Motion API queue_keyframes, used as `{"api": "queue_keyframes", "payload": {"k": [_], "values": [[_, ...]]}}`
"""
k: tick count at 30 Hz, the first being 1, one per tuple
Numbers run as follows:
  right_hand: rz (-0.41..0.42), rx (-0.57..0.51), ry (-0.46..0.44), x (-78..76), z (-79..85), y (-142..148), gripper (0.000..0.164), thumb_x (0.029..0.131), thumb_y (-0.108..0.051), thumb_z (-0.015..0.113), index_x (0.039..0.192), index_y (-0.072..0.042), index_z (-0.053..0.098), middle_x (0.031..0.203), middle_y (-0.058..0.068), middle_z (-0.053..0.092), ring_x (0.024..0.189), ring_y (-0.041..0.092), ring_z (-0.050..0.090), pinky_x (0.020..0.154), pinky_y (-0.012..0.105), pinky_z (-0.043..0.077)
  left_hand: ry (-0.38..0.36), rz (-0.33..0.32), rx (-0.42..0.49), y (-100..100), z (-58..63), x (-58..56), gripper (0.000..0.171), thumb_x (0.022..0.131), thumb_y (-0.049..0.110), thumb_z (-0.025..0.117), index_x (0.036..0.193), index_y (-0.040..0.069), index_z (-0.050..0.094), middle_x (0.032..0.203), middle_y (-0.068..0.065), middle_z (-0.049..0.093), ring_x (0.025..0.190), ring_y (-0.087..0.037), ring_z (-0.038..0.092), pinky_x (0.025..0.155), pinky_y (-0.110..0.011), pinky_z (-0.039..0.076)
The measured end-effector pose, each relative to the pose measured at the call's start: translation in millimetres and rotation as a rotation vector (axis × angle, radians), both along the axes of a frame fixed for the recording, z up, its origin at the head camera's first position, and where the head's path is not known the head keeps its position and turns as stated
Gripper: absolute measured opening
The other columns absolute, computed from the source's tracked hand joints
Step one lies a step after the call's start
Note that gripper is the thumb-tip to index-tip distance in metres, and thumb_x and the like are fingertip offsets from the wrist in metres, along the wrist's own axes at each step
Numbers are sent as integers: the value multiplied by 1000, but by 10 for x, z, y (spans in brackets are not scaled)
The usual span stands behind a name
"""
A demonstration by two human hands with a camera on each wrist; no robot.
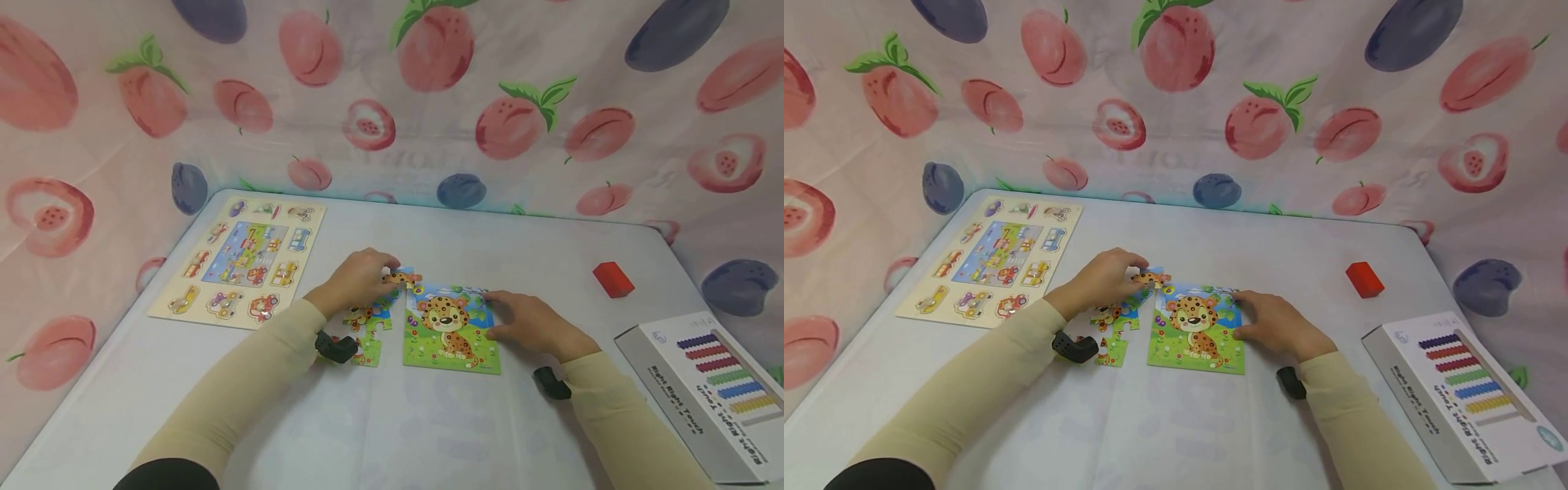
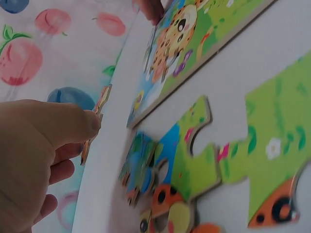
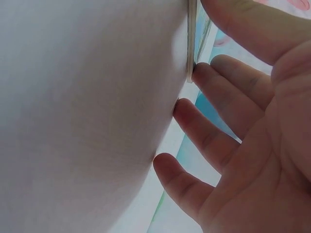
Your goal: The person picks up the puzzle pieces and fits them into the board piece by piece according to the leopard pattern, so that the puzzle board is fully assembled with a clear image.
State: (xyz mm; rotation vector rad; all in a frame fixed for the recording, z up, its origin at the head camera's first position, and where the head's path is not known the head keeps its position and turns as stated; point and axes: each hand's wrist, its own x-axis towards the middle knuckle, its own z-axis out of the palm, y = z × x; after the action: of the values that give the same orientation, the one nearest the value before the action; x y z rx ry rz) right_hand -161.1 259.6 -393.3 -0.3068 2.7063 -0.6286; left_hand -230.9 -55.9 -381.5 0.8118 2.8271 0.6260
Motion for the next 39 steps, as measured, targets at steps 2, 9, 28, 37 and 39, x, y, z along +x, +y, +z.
{"api": "queue_keyframes", "payload": {"k": [2,9,28,37,39], "values": [[-2,3,-1,-1,-3,-1,74,86,-26,80,149,-6,45,152,22,42,140,47,33,109,63,28,6,-13,-4,54,-9,15,40,93,25,71,129,9,67,123,-5,67,115,-23,58,98,-39,46],[11,11,10,3,1,-7,74,86,-25,80,149,-5,46,151,23,43,139,47,34,109,63,29,18,-44,7,214,-45,61,37,92,24,71,127,10,68,122,-5,67,114,-21,58,98,-38,46],[21,8,18,6,25,-18,73,87,-26,79,148,-4,46,150,24,44,138,47,36,109,63,29,49,-114,8,534,-174,133,37,93,26,71,125,9,68,120,-4,69,115,-22,59,102,-39,42],[25,11,24,8,4,2,73,87,-27,79,148,-4,46,150,24,44,138,47,36,108,63,29,23,-104,7,624,-216,152,38,93,27,70,127,10,68,120,-4,69,114,-20,59,101,-37,43],[21,15,22,6,-1,5,73,87,-27,79,149,-5,46,150,23,44,138,46,36,108,63,29,29,-110,15,637,-229,155,37,93,26,70,126,9,68,119,-4,69,112,-20,59,100,-37,44]]}}
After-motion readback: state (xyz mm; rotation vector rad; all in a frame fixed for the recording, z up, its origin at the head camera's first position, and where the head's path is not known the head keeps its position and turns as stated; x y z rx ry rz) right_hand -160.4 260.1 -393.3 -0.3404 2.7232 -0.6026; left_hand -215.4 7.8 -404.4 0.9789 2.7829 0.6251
